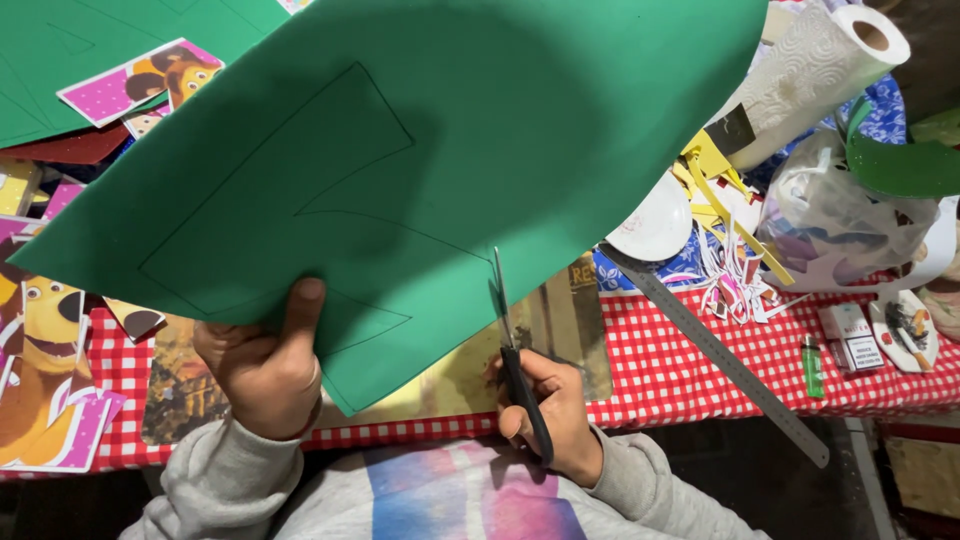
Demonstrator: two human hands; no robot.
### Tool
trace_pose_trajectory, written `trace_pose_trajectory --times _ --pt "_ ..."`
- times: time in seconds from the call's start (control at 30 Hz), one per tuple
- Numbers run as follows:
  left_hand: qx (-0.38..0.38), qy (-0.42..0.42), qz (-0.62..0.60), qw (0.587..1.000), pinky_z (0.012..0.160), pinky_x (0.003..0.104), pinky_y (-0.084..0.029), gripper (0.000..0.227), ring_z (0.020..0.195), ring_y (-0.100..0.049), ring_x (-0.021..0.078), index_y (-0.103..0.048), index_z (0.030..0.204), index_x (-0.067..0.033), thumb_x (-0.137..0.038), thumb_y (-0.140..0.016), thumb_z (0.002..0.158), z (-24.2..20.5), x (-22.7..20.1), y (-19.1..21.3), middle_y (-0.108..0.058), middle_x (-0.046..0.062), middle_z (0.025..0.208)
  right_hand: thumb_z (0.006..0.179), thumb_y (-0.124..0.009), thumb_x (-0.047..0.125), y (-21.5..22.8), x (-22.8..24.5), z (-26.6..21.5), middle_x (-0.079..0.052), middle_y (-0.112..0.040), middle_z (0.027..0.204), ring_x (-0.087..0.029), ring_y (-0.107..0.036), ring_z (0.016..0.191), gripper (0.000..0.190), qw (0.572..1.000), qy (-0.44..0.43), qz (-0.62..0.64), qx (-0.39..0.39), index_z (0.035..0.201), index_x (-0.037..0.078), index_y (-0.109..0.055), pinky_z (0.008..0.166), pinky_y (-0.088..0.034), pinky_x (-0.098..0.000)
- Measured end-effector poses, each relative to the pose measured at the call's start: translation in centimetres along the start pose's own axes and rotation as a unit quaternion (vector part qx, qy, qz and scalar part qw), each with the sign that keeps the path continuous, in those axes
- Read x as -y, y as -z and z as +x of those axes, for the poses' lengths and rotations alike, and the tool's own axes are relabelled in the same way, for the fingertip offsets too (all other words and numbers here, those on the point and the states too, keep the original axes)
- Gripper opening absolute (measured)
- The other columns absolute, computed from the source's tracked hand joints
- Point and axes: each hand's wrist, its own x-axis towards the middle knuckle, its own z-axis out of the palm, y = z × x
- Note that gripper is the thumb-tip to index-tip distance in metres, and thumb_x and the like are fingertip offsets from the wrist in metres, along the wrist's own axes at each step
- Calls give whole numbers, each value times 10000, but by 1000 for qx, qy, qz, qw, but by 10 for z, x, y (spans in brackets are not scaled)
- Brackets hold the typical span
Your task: Cutting out pre-drawn letters from green foam and tracing new letters from a template.
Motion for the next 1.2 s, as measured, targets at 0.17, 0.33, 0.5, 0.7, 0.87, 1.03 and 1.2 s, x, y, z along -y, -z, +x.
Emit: trace_pose_trajectory --times 0.17,0.33,0.5,0.7,0.87,1.03,1.2 --pt "7 -11 17 1000 953 211 -520 196 1047 -679 118 -679 1197 9 81 -741 1025 -1 -2 0 -732 70 1145 743 -852 599 1 -3 -3 61 -549 638 -8 -469 543 758 1000 -12 8 -8 1076 -52 -652 481 -310 -202" --pt "9 -8 -2 1000 978 213 -527 225 1074 -680 119 -672 1221 0 74 -734 1018 -1 -5 -1 -730 72 1174 722 -873 531 1 -5 -7 34 -595 595 -26 -518 459 718 998 -48 45 -15 1075 -49 -638 405 -340 -206" --pt "8 -4 9 1000 965 215 -528 276 1065 -690 131 -672 1268 -8 71 -736 1011 0 -7 -1 -731 80 1168 721 -897 470 1 -7 -7 9 -631 615 -40 -542 460 684 997 -64 49 -21 1080 -57 -650 404 -372 -212" --pt "13 -13 25 1000 944 216 -534 258 1037 -695 128 -677 1257 -4 69 -735 1017 -1 -6 -1 -738 80 1142 759 -914 407 3 -8 -9 -7 -631 658 -51 -554 487 618 996 -66 53 -20 1056 -73 -662 416 -392 -223" --pt "4 14 -30 999 1014 231 -516 281 1119 -671 122 -670 1266 -7 66 -726 1000 5 -13 -3 -721 71 1218 721 -903 506 4 1 -3 -32 -621 605 -93 -579 463 731 991 -75 104 33 1106 -51 -628 419 -431 -237" --pt "36 3 5 999 994 227 -520 198 1098 -668 116 -676 1225 16 70 -709 1038 22 -23 14 -718 71 1202 746 -818 679 26 40 1 -62 -641 598 -116 -606 471 841 970 -137 131 154 1091 -65 -634 445 -485 -239" --pt "119 53 48 990 921 248 -536 201 981 -686 111 -684 1209 -8 71 -701 1025 37 -32 25 -747 71 1078 774 -880 497 40 28 7 -52 -643 671 -129 -637 532 734 972 -137 60 179 1151 -86 -643 482 -514 -254"
